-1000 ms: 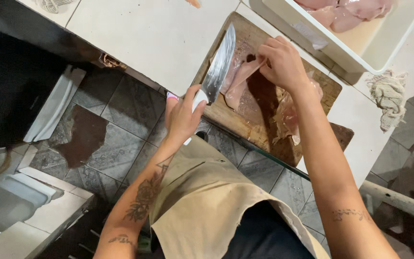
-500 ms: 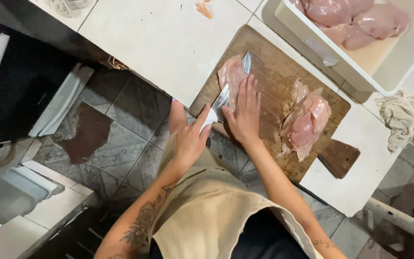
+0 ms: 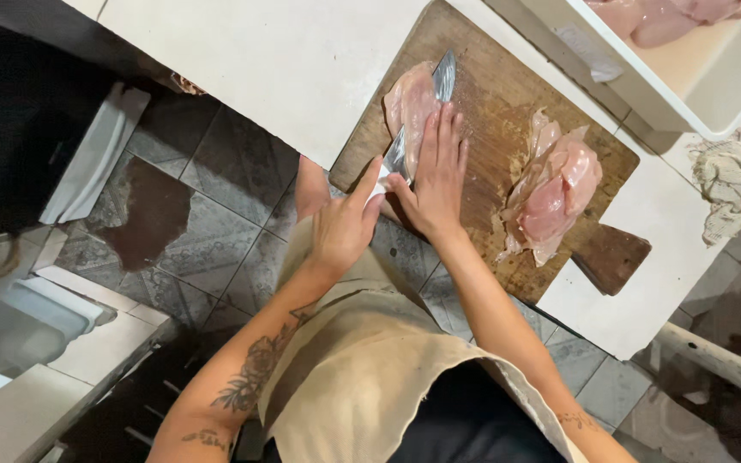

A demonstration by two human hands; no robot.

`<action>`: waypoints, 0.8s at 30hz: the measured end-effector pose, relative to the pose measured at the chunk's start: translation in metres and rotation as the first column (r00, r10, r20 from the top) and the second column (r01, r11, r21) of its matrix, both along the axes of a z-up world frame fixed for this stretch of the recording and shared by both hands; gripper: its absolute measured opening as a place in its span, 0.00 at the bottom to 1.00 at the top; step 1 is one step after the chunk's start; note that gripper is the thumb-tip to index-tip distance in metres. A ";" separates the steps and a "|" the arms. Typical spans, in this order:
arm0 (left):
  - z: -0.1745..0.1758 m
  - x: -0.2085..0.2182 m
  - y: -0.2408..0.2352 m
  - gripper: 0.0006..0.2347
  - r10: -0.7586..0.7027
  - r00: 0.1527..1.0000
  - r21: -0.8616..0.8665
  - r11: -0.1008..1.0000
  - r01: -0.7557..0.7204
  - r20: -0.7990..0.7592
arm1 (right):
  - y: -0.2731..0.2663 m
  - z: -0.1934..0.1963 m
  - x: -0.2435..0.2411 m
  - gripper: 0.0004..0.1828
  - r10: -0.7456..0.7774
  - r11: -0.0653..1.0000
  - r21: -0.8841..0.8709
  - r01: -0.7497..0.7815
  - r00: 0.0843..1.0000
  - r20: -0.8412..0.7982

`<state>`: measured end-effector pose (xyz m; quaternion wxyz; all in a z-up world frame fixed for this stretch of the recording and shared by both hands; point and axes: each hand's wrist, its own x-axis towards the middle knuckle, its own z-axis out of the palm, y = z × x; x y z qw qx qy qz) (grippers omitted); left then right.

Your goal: The person slices several pieces of raw chicken breast using a knife on a wooden cutting board, moving the sliced pieces to the side and picking up new pieces from a container.

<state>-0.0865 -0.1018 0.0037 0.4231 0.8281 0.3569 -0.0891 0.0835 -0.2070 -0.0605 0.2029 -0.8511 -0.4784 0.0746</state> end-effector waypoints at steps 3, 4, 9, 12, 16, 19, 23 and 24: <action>0.003 -0.015 -0.007 0.27 0.012 1.000 0.011 1.000 -0.013 0.027 | 0.003 0.000 0.000 0.64 0.004 1.000 -0.010 -0.004 1.000 0.001; 0.002 -0.020 -0.011 0.27 0.012 1.000 0.009 1.000 -0.012 0.028 | 0.003 -0.001 0.000 0.64 0.004 1.000 -0.013 -0.004 1.000 0.002; -0.028 -0.056 -0.033 0.27 0.005 0.999 0.069 0.998 -0.007 0.036 | 0.006 -0.002 -0.002 0.63 0.000 0.999 -0.039 0.000 1.000 0.018; -0.024 -0.078 -0.045 0.28 -0.001 1.000 0.078 0.997 -0.001 0.024 | 0.005 -0.005 -0.001 0.64 -0.001 1.000 -0.030 0.000 1.000 -0.007; -0.003 -0.103 -0.046 0.28 -0.050 0.999 0.084 0.995 0.051 -0.017 | 0.006 0.006 -0.001 0.60 0.019 0.999 -0.026 -0.020 0.998 -0.062; -0.004 -0.124 -0.046 0.27 -0.077 0.996 0.079 0.994 0.081 -0.042 | 0.007 0.015 0.001 0.60 0.023 0.998 -0.054 -0.026 0.998 -0.055; 0.000 -0.144 -0.028 0.25 -0.145 0.987 0.087 0.985 0.150 -0.064 | 0.019 0.010 0.035 0.45 -0.053 0.998 0.027 0.050 0.992 0.116; 0.003 -0.152 -0.025 0.25 -0.173 0.981 0.101 0.978 0.181 -0.085 | 0.022 -0.001 0.047 0.25 -0.105 0.992 0.092 0.086 0.965 0.239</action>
